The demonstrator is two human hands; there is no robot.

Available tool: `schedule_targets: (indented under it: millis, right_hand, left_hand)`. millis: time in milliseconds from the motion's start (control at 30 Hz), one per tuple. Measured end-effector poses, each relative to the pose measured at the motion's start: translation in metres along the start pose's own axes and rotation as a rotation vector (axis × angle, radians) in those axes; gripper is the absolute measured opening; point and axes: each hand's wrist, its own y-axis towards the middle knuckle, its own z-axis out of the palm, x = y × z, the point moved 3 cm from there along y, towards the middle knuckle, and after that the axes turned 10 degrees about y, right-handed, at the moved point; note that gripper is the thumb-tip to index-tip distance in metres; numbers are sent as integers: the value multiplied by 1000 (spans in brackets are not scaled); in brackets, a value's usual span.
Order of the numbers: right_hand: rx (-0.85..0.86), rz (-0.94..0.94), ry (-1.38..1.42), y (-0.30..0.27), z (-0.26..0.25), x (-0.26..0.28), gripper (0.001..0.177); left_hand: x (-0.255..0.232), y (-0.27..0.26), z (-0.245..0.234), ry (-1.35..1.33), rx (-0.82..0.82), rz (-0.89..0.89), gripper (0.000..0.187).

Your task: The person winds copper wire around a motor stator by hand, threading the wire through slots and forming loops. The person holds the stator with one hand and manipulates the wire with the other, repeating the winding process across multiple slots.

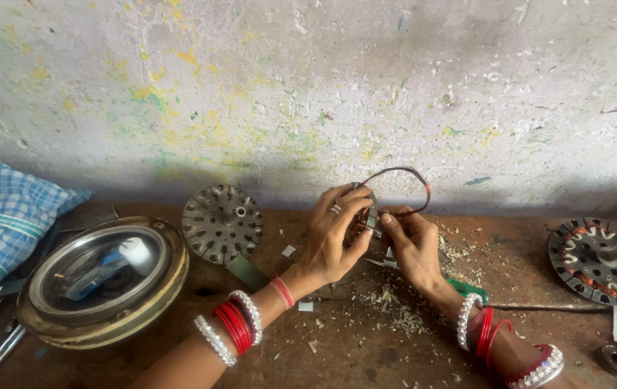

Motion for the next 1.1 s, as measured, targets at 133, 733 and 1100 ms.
schedule_targets:
  millis: [133, 733, 1100]
  right_hand:
    - [13, -30, 16, 1, 1, 2, 18]
    - [13, -39, -66, 4, -2, -3, 16]
    - [31, -65, -103, 6, -2, -2, 16]
  left_hand:
    - [3, -1, 0, -133, 32, -60, 50]
    - [10, -6, 2, -49, 159, 17, 72]
    - [11, -9, 5, -4, 144, 49, 68]
